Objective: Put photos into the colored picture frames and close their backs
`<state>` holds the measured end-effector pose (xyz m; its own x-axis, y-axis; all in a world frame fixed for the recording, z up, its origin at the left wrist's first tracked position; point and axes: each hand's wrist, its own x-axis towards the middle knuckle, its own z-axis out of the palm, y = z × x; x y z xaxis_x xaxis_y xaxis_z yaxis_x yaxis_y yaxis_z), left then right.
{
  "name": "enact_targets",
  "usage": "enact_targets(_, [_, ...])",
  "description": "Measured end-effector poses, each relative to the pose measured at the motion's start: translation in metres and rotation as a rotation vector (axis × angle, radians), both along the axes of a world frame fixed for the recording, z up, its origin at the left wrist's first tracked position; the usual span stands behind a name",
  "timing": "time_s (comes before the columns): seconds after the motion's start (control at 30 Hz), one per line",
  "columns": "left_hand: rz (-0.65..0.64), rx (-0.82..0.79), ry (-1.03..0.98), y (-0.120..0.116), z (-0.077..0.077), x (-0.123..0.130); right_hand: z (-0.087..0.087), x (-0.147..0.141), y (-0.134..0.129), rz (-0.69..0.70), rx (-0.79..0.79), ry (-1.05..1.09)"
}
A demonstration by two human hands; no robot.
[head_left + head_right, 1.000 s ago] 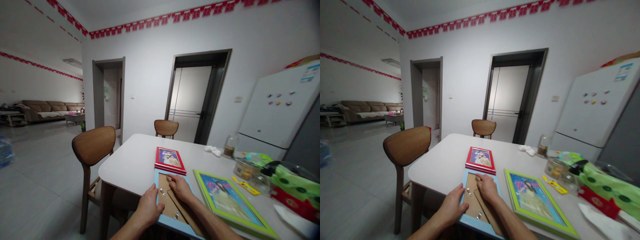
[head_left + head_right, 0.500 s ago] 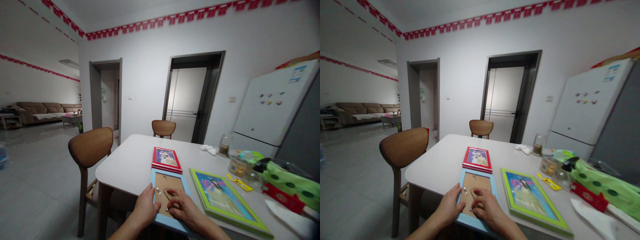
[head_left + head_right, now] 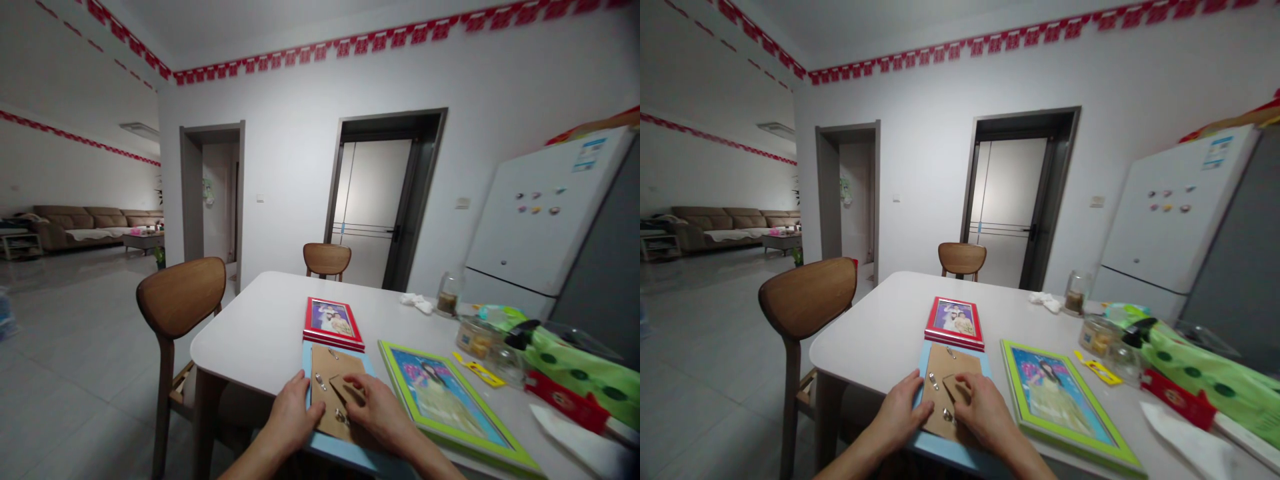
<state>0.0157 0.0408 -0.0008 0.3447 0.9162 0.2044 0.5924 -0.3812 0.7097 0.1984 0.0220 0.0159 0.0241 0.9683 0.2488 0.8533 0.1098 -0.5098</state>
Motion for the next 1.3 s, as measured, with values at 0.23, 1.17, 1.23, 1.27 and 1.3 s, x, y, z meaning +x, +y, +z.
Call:
enact_targets(0.23, [0.048,-0.18,-0.59,0.016,0.005,0.005,0.038,-0.021,0.0,0.044,0.112,0.067])
enact_targets(1.17, [0.419,0.052,0.125,0.048,-0.001,-0.103,0.001,0.032,-0.03,-0.264,-0.259,0.652])
enact_targets(1.23, [0.374,0.107,0.146,0.039,0.006,-0.089,0.011,0.028,-0.037,-0.235,-0.303,0.928])
enact_targets(1.27, [0.34,0.133,0.144,0.033,0.01,-0.079,0.016,0.026,-0.04,-0.227,-0.306,1.026])
enact_targets(1.3, [0.3,0.155,0.13,0.026,0.015,-0.068,0.021,0.023,-0.042,-0.223,-0.295,1.096])
